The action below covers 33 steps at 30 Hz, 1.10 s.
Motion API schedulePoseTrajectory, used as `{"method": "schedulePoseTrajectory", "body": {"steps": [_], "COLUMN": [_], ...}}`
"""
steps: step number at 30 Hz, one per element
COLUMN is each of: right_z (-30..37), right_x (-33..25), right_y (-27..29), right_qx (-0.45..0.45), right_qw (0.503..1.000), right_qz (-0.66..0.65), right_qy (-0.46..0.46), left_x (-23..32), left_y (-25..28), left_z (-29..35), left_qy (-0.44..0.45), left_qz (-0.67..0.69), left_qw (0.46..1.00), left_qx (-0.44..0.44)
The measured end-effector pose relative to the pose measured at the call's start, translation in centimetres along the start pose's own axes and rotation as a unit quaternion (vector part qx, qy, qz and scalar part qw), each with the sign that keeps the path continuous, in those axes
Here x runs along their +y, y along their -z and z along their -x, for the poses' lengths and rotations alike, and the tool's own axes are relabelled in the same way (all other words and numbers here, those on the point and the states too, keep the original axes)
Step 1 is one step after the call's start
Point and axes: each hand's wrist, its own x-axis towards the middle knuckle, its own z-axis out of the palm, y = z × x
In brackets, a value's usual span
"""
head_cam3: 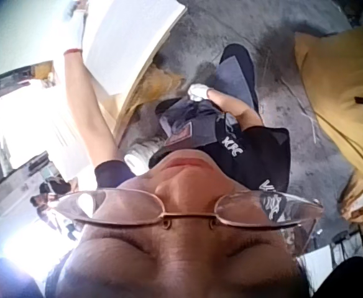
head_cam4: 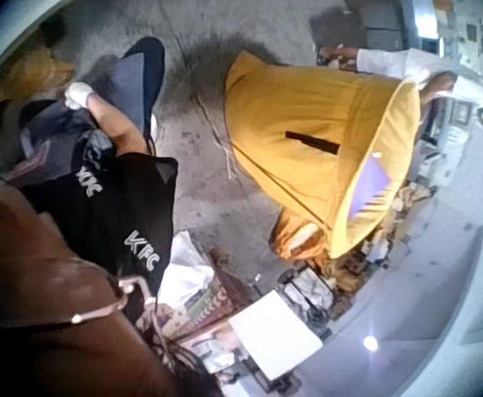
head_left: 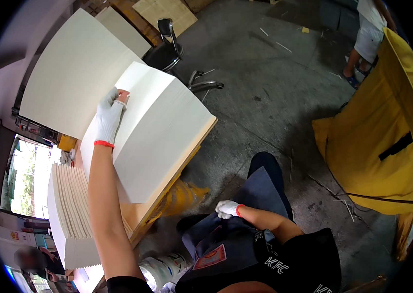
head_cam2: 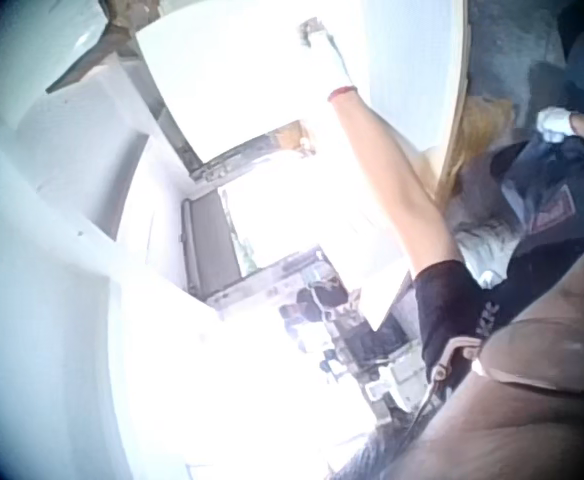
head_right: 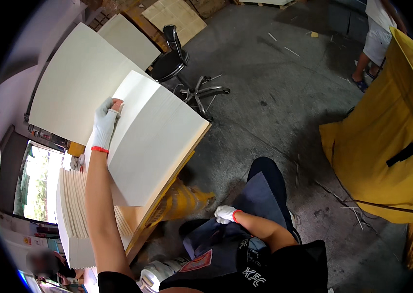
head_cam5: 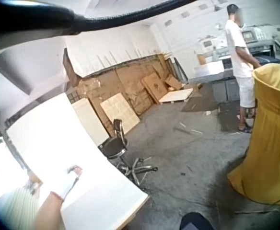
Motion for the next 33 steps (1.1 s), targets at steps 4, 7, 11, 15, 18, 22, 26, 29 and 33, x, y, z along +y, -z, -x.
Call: {"method": "schedulePoseTrajectory", "body": {"steps": [4, 7, 11, 15, 18, 22, 26, 29, 33], "right_z": [-0.6, 1.3, 0.9, 1.5, 1.7, 1.8, 4.9, 9.0, 17.4], "right_x": [1.0, -0.1, 0.2, 0.4, 0.2, 0.7, -4.2, -14.4, -30.9], "right_y": [0.3, 1.4, 2.6, 2.1, 1.9, 3.9, 6.8, 8.8, 7.9], "right_qx": [0.007, 0.132, 0.157, 0.156, 0.147, 0.069, 0.003, 0.030, 0.150], "right_qw": [0.957, 0.990, 0.981, 0.986, 0.988, 0.959, 0.792, 0.809, 0.881], "right_qz": [0.286, 0.043, -0.112, -0.048, -0.047, -0.272, -0.602, -0.550, -0.225], "right_qy": [-0.039, -0.024, -0.018, -0.025, -0.025, 0.040, 0.102, 0.205, 0.389], "left_x": [-1.6, -0.9, -0.4, 0.3, 0.4, 0.0, 0.8, 1.3, 0.5], "left_y": [0.3, 0.2, -0.2, 0.2, 0.5, 0.3, 0.3, 0.9, 0.3], "left_z": [-0.5, 0.2, 0.4, 1.2, 1.3, 1.3, 1.6, 2.0, 1.4], "left_qy": [-0.015, -0.014, -0.008, -0.008, -0.012, -0.027, -0.004, 0.029, 0.053], "left_qz": [-0.031, -0.053, -0.008, -0.030, -0.055, -0.017, -0.046, -0.065, -0.053], "left_qw": [0.999, 0.998, 1.000, 1.000, 0.998, 0.999, 0.998, 0.997, 0.996], "left_qx": [0.011, 0.011, 0.006, 0.003, 0.005, -0.012, -0.029, -0.033, -0.048]}}
